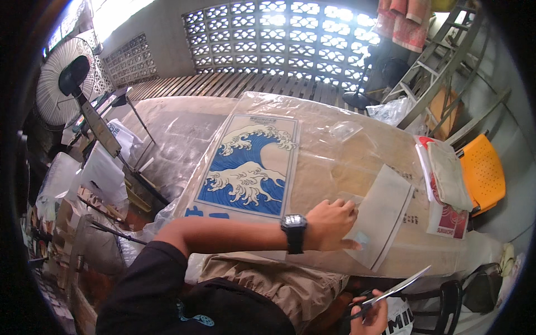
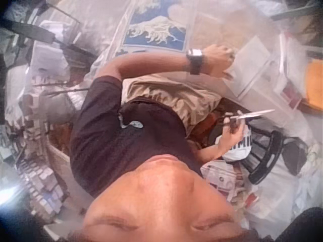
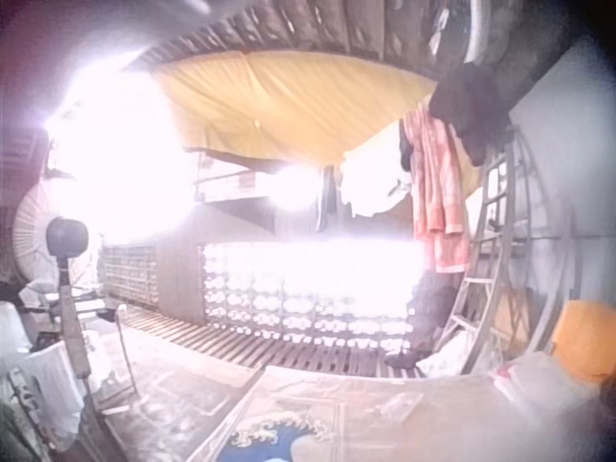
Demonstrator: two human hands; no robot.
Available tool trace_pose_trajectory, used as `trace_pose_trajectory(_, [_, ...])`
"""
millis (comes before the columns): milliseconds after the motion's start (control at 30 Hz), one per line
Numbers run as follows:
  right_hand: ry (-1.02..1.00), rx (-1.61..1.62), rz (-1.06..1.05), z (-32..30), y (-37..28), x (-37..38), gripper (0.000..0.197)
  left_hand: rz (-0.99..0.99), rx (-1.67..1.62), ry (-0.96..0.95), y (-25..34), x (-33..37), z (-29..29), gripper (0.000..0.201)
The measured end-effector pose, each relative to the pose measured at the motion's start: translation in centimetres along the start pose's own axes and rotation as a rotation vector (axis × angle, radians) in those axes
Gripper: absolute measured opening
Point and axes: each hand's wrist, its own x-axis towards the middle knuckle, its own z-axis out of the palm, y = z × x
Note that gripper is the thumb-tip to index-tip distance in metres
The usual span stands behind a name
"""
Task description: The person cuts out various printed graphic designs from large sheets using scissors by hand, then folds several items of clothing and places them on the workspace.
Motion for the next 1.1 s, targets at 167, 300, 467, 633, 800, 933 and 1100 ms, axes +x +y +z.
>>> trace_pose_trajectory(167, [0.208,0.020,0.039,1.0,-0.2,-2.3,0.049,0.061,0.206,0.053,1.1,2.0,4.0,0.042])
trace_pose_trajectory(300, [0.174,0.061,-0.028,2.1,1.2,0.0,0.058,0.028,-0.042,0.101,-0.8,2.4,3.7,0.036])
trace_pose_trajectory(467, [0.001,0.137,-0.039,5.2,0.3,2.8,0.056,-0.155,-0.534,0.277,-4.5,1.5,-1.3,0.039])
trace_pose_trajectory(633, [-0.133,0.141,-0.060,7.7,0.5,3.4,0.051,-0.189,-0.513,0.437,-3.3,-4.6,-6.5,0.055])
trace_pose_trajectory(800, [-0.249,0.172,0.089,10.0,2.5,1.6,0.048,-0.266,-0.677,0.335,-2.4,-10.3,-3.7,0.059])
trace_pose_trajectory(933, [-0.250,0.293,0.205,9.8,3.6,-1.3,0.044,-0.352,-0.929,0.416,-2.7,-11.4,-1.5,0.062])
trace_pose_trajectory(1100, [-0.535,0.556,0.381,9.8,3.6,-5.6,0.064,-0.407,-1.112,0.502,-2.0,-11.4,-0.5,0.061])
